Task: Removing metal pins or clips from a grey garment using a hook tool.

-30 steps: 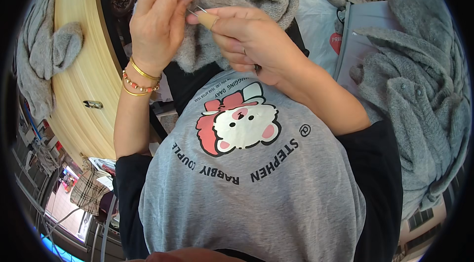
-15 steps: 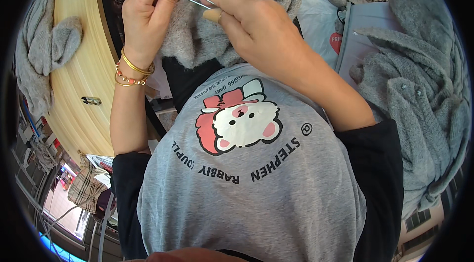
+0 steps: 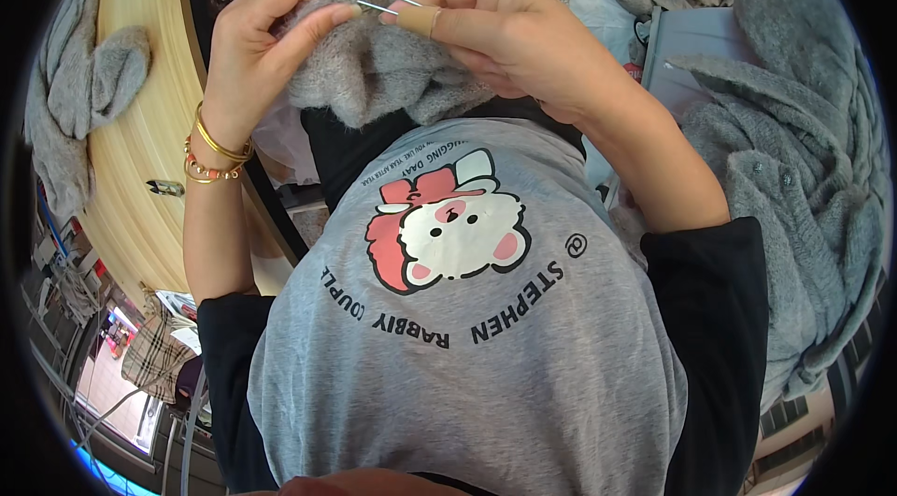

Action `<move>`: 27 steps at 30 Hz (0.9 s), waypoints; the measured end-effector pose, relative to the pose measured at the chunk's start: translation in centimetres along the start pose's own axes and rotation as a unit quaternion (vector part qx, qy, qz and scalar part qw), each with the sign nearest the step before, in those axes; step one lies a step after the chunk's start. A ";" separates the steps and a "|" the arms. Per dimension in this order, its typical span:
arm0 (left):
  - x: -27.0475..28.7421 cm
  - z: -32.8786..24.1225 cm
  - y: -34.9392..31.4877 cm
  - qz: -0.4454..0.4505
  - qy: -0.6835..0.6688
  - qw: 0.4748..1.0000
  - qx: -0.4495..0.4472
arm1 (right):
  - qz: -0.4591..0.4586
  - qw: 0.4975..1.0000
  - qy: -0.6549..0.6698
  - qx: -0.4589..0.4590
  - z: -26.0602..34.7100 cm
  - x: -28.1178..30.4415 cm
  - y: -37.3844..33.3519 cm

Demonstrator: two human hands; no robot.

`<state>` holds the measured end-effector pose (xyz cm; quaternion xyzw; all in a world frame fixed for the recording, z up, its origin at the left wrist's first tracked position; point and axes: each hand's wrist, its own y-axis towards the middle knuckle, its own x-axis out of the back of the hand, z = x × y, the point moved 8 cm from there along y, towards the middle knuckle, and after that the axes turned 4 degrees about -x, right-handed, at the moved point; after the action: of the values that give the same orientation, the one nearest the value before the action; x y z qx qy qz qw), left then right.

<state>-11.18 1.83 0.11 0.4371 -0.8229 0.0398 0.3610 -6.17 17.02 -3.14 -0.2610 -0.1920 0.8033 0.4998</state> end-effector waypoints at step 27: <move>1.2 -0.7 -0.3 -0.190 -0.243 0.814 -0.493 | -0.056 0.941 -0.247 0.225 0.5 0.7 -0.6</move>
<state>-10.95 1.08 1.30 0.3435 -0.6941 -0.5478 0.3165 -6.33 17.94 -2.54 0.0761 -0.1384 0.8356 0.5261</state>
